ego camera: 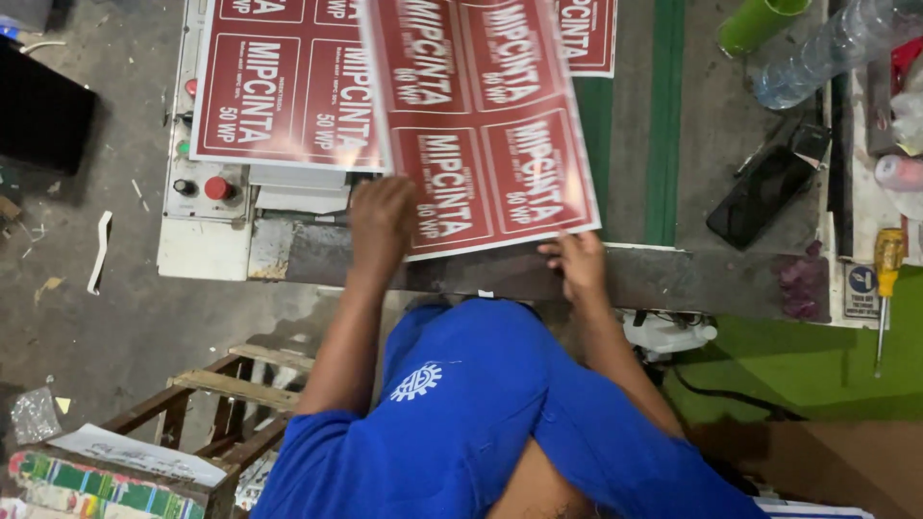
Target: Manually inspecting, flipping, and stacking sheets of printed product labels at a workbench.
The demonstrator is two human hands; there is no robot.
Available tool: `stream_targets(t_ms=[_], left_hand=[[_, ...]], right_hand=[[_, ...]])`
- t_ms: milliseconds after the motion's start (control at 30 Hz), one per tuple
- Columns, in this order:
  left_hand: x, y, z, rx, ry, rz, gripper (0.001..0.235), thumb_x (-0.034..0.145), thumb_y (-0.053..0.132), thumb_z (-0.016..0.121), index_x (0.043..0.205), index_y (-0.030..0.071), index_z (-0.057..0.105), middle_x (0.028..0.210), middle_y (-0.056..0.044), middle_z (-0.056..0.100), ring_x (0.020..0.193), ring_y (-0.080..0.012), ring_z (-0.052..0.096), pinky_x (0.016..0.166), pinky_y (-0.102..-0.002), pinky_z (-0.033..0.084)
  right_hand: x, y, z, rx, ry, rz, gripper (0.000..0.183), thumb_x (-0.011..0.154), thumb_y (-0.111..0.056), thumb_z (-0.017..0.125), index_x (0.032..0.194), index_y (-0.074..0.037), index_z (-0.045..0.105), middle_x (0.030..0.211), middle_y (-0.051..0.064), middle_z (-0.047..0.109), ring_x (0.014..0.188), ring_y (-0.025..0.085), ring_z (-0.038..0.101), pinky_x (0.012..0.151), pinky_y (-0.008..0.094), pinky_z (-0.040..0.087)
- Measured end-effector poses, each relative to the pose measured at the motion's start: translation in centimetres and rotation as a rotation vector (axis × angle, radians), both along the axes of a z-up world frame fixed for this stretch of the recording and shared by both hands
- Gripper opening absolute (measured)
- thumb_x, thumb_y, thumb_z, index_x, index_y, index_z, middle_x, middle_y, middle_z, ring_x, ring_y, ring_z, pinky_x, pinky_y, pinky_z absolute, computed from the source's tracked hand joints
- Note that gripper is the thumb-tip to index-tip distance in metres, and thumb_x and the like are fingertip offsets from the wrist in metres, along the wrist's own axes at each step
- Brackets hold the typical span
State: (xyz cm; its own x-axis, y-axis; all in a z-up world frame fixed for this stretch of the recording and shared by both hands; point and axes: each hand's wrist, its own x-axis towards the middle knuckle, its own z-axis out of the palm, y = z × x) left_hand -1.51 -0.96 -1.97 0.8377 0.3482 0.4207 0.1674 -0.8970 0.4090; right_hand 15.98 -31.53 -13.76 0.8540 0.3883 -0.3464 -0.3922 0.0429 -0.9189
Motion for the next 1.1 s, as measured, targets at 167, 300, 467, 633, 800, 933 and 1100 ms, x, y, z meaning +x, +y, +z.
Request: stream_targets(t_ms=[167,300,467,633,800,933,1100], left_hand=[[-0.2,4.7,0.7,0.13,-0.042,0.108,0.038,0.092,0.023,0.075,0.126,0.006,0.069,0.134,-0.014,0.067,0.129,-0.0372,0.058,0.108,-0.053,0.039],[0.3,7.5,0.1,0.283,-0.013,0.096,0.051,0.082,0.032,0.077,0.123,0.004,0.069,0.133,-0.016,0.066,0.129,-0.0369,0.054,0.103,-0.055,0.036],[0.3,8.7,-0.8,0.22,0.015,0.061,0.025,0.096,0.019,0.072,0.119,0.009,0.07,0.13,-0.009,0.07,0.127,-0.0273,0.061,0.108,-0.05,0.04],[0.5,9.8,0.6,0.218,-0.088,-0.016,0.018,0.098,0.013,0.068,0.115,0.006,0.071,0.119,-0.01,0.074,0.109,-0.0295,0.068,0.101,-0.046,0.046],[0.7,10.3,2.4,0.073,-0.188,-0.075,0.011,0.095,0.014,0.075,0.088,0.007,0.071,0.084,-0.01,0.071,0.08,-0.0317,0.068,0.084,-0.045,0.052],[0.6,10.6,3.4,-0.006,-0.127,-0.057,0.011,0.09,0.015,0.078,0.084,0.008,0.073,0.08,-0.012,0.072,0.078,-0.0341,0.067,0.075,-0.046,0.051],[0.3,9.9,5.8,-0.069,-0.18,0.063,0.008,0.095,0.011,0.076,0.098,0.004,0.074,0.093,-0.015,0.074,0.085,-0.0351,0.07,0.071,-0.046,0.053]], right_hand=[[1.2,-4.8,-1.4,-0.032,-0.005,-0.111,0.025,0.104,-0.01,0.059,0.129,-0.004,0.061,0.101,0.006,0.073,0.075,0.016,0.073,0.051,0.023,0.049],[0.2,-5.8,-0.2,-0.125,0.004,-0.185,0.023,0.104,-0.011,0.057,0.126,-0.004,0.062,0.098,0.007,0.073,0.072,0.016,0.072,0.049,0.023,0.048],[-0.3,-5.6,-0.2,-0.135,-0.01,-0.21,0.022,0.103,-0.012,0.059,0.123,-0.003,0.062,0.101,0.008,0.075,0.074,0.016,0.073,0.05,0.024,0.049],[1.1,-3.5,-0.5,-0.134,0.029,-0.159,0.02,0.104,-0.014,0.064,0.12,-0.002,0.062,0.1,0.009,0.074,0.077,0.017,0.074,0.052,0.025,0.049],[3.9,0.1,0.2,-0.125,0.054,-0.118,0.024,0.103,-0.017,0.063,0.123,-0.006,0.062,0.101,0.008,0.074,0.078,0.017,0.073,0.052,0.024,0.05],[6.8,1.8,-0.5,-0.097,0.06,-0.11,0.024,0.102,-0.018,0.063,0.124,-0.007,0.061,0.101,0.009,0.073,0.077,0.017,0.073,0.05,0.025,0.047],[7.3,1.5,-0.1,-0.194,0.06,-0.125,0.036,0.105,-0.021,0.059,0.138,-0.009,0.056,0.109,0.013,0.076,0.078,0.016,0.073,0.053,0.025,0.051]])
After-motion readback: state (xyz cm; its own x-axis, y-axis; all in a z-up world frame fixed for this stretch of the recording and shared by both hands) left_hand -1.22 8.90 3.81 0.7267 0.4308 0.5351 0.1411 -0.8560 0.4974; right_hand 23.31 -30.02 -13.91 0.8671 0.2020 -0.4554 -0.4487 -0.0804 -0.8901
